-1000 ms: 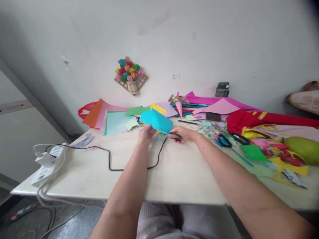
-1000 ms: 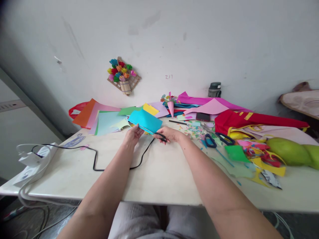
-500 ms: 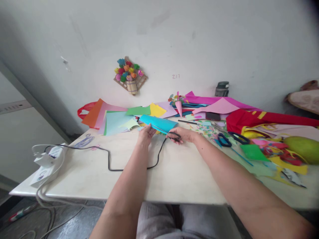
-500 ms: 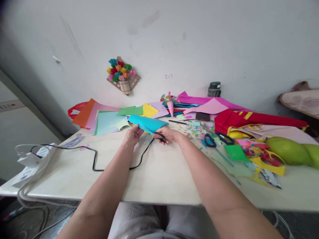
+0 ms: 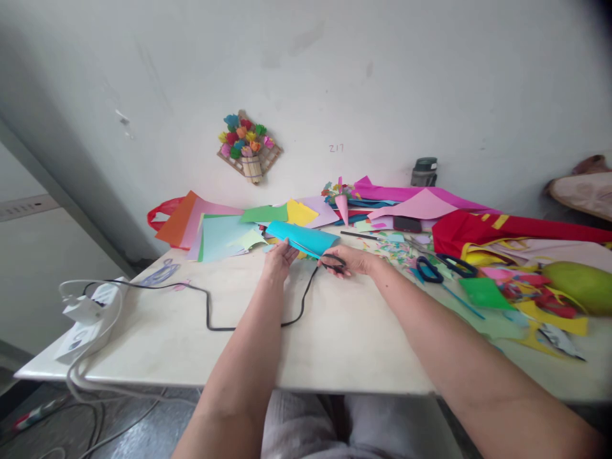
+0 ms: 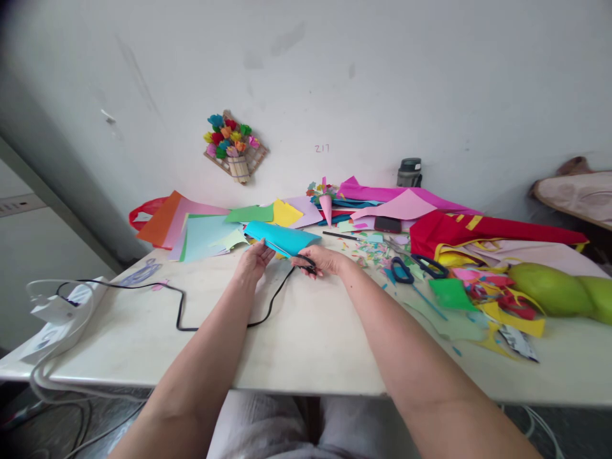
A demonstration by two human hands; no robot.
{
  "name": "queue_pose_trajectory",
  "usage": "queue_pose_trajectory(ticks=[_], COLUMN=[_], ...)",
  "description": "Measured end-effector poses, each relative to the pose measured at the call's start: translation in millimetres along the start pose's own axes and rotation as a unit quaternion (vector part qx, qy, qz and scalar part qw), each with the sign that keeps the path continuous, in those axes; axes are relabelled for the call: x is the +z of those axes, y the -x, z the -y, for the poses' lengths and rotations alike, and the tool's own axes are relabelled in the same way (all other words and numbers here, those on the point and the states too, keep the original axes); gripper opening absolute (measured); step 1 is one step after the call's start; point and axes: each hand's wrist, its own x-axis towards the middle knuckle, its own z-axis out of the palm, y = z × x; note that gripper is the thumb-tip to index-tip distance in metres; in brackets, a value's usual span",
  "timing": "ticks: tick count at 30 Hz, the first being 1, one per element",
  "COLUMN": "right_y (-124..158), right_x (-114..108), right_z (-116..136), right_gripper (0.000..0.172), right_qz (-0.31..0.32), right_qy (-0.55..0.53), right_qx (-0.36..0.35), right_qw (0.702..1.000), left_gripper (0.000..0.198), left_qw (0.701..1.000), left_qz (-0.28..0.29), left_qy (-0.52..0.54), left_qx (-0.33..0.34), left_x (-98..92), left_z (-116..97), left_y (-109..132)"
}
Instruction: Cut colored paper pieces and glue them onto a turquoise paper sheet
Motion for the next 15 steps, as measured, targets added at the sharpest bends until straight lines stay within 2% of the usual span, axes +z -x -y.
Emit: queue_pose_trajectory(ticks=[15], right_y=[3.8], right_x=[2.9], right_z=[7.0], right_gripper=[0.021], right_qz=[-0.02], right_qy=[0.023], right_qx=[0.028], right_qw=[0.999], left_gripper=[0.005], left_qw=[1.0], left_qz=[-0.01], left_qy=[-0.007], left_qx=[-0.004], left_x=[0.8], left_z=[-0.7], left_y=[-0.1])
